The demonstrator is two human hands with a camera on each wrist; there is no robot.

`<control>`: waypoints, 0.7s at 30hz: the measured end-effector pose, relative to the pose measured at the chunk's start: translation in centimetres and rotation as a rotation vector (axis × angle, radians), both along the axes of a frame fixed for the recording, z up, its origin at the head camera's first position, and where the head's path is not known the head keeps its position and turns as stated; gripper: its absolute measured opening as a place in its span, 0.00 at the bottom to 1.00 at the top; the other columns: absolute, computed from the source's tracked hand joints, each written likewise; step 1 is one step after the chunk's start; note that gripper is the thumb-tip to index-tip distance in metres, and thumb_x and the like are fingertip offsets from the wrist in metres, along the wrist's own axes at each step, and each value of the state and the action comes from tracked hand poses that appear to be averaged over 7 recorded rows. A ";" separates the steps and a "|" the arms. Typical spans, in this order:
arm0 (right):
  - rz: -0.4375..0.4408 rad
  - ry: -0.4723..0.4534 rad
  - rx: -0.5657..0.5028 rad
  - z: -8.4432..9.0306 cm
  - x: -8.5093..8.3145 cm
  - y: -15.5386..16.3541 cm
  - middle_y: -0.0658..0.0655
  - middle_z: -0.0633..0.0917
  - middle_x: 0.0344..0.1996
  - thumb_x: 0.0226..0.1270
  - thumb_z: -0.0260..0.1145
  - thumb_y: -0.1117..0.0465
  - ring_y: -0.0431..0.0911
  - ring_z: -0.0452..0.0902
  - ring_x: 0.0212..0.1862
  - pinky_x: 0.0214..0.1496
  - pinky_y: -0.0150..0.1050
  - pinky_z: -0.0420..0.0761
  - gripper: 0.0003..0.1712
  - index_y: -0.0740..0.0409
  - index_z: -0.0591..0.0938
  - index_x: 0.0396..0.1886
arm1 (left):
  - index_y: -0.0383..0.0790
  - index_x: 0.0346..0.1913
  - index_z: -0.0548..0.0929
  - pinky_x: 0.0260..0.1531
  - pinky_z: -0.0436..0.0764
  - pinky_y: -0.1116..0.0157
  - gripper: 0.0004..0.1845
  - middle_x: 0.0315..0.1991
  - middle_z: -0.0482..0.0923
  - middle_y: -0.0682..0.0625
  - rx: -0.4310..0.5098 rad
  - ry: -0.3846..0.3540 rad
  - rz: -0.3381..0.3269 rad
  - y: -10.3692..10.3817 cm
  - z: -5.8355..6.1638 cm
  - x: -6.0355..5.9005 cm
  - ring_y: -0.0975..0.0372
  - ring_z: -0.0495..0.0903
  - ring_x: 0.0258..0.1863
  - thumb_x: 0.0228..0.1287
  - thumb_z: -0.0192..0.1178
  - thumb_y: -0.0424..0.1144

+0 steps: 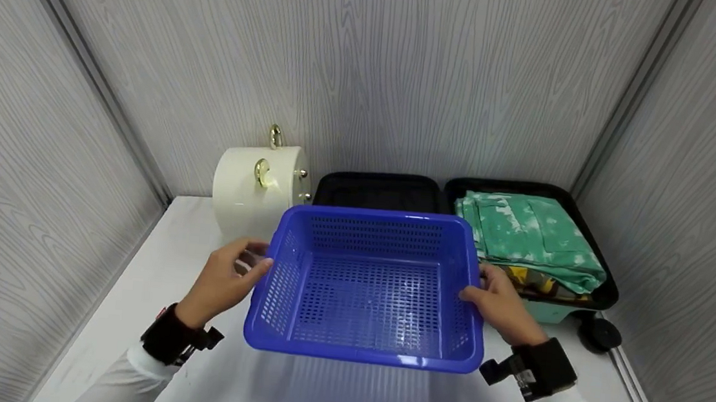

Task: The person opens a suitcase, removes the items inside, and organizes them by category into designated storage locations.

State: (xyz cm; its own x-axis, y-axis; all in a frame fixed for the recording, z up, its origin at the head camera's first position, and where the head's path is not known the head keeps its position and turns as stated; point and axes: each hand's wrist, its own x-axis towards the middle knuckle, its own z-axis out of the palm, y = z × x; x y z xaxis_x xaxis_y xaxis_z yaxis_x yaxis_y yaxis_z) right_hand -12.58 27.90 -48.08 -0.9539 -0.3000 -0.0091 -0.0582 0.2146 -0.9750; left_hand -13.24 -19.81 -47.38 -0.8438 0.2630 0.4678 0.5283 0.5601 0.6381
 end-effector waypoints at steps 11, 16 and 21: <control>0.028 -0.101 -0.038 -2.6 2.5 -0.1 0.65 0.85 0.52 0.79 0.56 0.71 0.49 0.92 0.47 0.48 0.47 0.93 0.30 0.75 0.52 0.71 | 0.25 0.73 0.72 0.26 0.91 0.58 0.35 0.54 0.84 0.31 0.219 -0.591 -0.075 -1.8 -3.3 -2.1 0.58 0.89 0.30 0.79 0.64 0.50; 0.020 -0.128 -0.040 -2.9 3.3 0.0 0.66 0.85 0.52 0.78 0.56 0.72 0.49 0.91 0.48 0.50 0.48 0.93 0.32 0.76 0.52 0.72 | 0.25 0.75 0.70 0.28 0.92 0.58 0.35 0.62 0.80 0.29 0.269 -0.610 -0.110 -1.6 -3.7 -2.0 0.58 0.90 0.34 0.79 0.64 0.48; 0.034 -0.115 -0.037 -2.9 4.0 -0.3 0.64 0.84 0.53 0.78 0.57 0.72 0.47 0.90 0.50 0.50 0.47 0.92 0.31 0.77 0.54 0.71 | 0.24 0.78 0.65 0.40 0.93 0.54 0.37 0.68 0.75 0.26 0.308 -0.593 -0.197 -1.7 -3.8 -1.7 0.48 0.90 0.47 0.78 0.63 0.43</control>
